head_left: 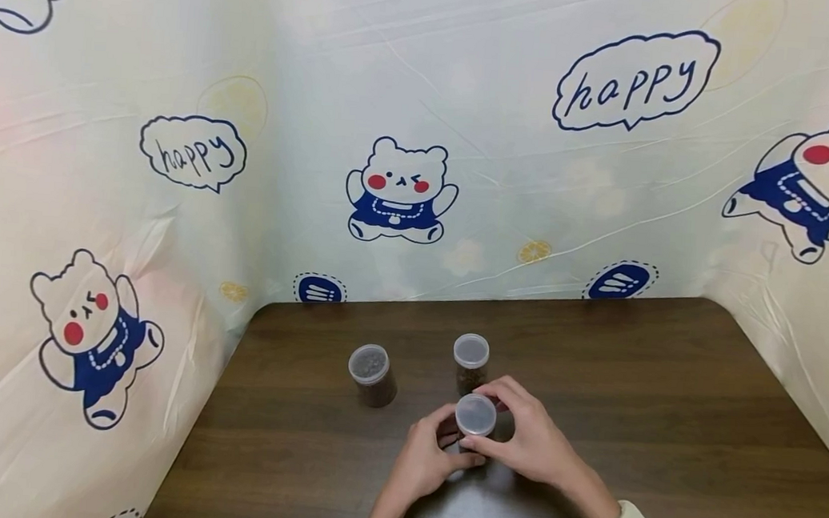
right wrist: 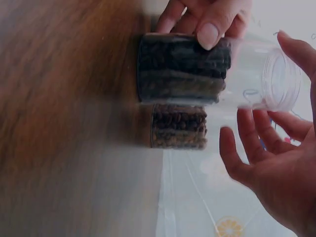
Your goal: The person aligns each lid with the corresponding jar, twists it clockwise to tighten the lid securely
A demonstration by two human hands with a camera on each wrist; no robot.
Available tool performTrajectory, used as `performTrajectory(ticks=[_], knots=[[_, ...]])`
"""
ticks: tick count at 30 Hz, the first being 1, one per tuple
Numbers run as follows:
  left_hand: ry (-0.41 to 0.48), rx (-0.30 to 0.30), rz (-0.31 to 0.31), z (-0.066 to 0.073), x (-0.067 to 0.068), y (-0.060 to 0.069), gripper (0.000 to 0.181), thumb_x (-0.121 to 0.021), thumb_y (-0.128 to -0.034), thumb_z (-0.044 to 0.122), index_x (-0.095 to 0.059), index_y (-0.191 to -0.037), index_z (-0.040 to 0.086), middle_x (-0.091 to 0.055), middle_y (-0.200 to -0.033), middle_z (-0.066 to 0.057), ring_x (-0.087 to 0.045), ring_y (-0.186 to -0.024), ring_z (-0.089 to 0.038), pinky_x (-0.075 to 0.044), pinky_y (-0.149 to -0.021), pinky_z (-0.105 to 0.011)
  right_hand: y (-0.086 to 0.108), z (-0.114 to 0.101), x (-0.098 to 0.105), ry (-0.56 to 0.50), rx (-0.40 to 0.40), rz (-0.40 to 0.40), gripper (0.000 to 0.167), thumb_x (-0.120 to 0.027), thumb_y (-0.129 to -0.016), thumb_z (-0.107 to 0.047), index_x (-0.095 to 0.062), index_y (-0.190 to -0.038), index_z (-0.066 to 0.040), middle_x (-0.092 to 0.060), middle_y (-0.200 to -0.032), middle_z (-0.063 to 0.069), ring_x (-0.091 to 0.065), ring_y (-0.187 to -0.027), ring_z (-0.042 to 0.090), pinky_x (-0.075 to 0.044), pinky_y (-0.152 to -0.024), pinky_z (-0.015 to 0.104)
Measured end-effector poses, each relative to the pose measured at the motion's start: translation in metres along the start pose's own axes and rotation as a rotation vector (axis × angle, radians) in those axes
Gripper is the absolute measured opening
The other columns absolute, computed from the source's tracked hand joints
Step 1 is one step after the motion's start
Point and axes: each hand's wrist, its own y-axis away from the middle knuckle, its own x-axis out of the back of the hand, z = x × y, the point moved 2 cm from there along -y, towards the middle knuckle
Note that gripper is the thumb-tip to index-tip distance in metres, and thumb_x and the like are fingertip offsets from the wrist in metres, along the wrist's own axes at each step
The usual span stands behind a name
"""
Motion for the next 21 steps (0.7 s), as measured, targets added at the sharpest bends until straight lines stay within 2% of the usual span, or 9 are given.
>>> performTrajectory(ticks=[4,12,21], knots=[[-0.018,-0.003,-0.005,-0.0021,-0.0008,0.0001,0.060,-0.095,-0.0776,0.014,-0.068,-0.132,0.019,-0.075,-0.126,-0.009,-0.071,-0.122,-0.025,-0.059,-0.103,-0.031,0.0003,0.0018,0.0007,-0.020,0.019,-0.015,0.055,-0.094,-0.080,-0.033,-0.067,-0.126,-0.019,-0.067,-0.117,-0.012,-0.063,-0.101,0.002,-0.062,-0.087,0.034],[-0.020,-0.013,-0.002,-0.0042,-0.0028,0.0002,0.064,-0.095,-0.0776,0.017,-0.066,-0.134,0.022,-0.075,-0.128,-0.006,-0.071,-0.123,-0.017,-0.056,-0.102,-0.021,0.0010,0.0009,-0.0009,-0.038,-0.032,0.005,0.053,-0.094,-0.079,-0.036,-0.069,-0.124,-0.022,-0.070,-0.115,-0.014,-0.066,-0.098,0.001,-0.063,-0.083,0.034],[0.008,-0.018,0.007,-0.0011,-0.0046,-0.0017,0.062,-0.094,-0.0792,0.019,-0.066,-0.134,0.024,-0.072,-0.133,-0.005,-0.069,-0.126,-0.021,-0.057,-0.104,-0.026,-0.0018,-0.0005,0.0055,-0.033,-0.017,0.028,0.054,-0.096,-0.077,-0.035,-0.070,-0.123,-0.022,-0.071,-0.113,-0.013,-0.066,-0.097,0.001,-0.063,-0.083,0.035]])
